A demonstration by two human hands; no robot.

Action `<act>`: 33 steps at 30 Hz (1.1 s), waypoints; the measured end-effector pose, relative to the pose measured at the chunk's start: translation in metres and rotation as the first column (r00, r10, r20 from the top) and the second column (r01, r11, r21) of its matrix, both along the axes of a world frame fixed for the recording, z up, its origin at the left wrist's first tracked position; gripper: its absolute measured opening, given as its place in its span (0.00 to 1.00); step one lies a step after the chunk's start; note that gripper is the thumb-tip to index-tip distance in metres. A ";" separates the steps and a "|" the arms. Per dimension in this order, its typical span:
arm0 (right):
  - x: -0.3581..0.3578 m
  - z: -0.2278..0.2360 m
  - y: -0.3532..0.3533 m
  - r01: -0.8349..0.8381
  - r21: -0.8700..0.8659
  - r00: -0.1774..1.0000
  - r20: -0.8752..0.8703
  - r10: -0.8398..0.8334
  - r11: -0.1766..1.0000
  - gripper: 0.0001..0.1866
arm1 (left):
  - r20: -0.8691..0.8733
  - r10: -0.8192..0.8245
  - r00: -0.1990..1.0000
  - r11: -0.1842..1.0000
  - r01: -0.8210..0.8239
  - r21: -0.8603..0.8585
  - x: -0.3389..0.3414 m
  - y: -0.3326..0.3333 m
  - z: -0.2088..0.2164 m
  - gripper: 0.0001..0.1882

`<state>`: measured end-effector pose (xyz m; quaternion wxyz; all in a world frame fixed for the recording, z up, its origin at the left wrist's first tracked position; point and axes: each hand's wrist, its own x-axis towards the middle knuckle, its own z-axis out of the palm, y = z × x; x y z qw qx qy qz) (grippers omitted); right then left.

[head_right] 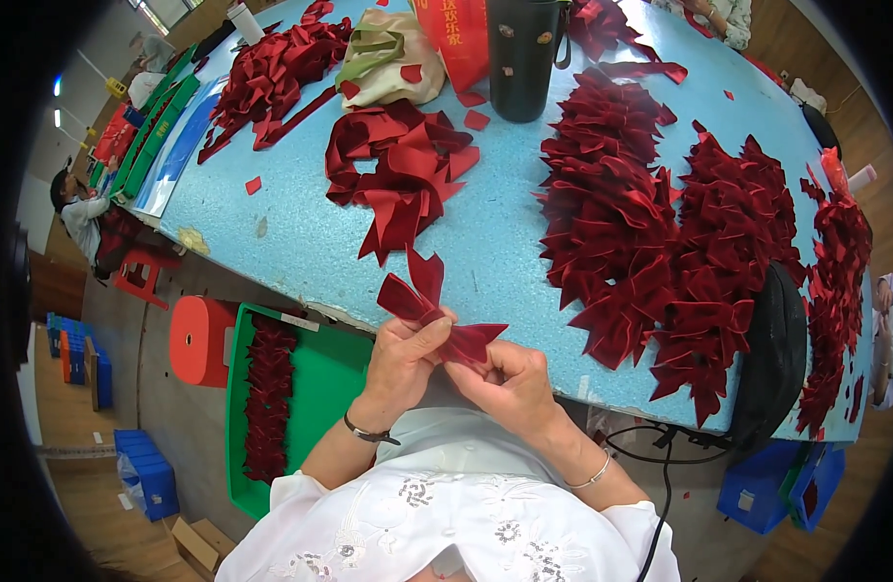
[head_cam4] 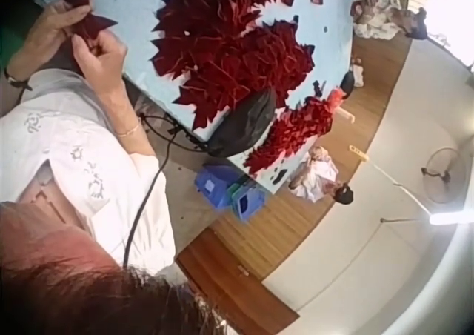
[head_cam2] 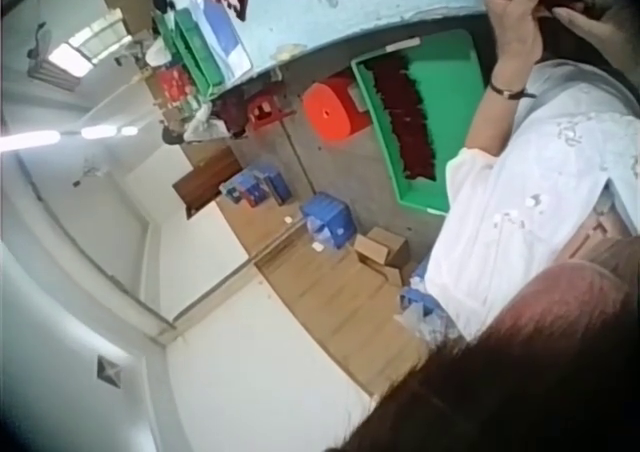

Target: Assembling fabric bows by hand at a factory workstation.

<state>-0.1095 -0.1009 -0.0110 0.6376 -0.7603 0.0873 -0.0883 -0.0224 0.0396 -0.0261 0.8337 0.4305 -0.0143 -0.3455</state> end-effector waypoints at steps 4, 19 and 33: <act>0.001 0.003 0.001 0.005 -0.017 1.000 0.018 -0.005 1.000 0.11 | -0.005 0.007 1.000 1.000 -0.007 -0.008 -0.001 -0.001 0.002 0.08; 0.002 -0.002 0.004 0.051 -0.101 0.994 0.099 -0.041 0.994 0.19 | -0.017 0.044 0.999 0.999 -0.045 -0.025 -0.004 -0.003 0.001 0.07; 0.003 -0.011 0.006 0.070 -0.125 0.995 0.074 -0.061 0.990 0.23 | -0.014 0.074 0.997 0.997 -0.074 -0.008 -0.004 -0.003 0.000 0.08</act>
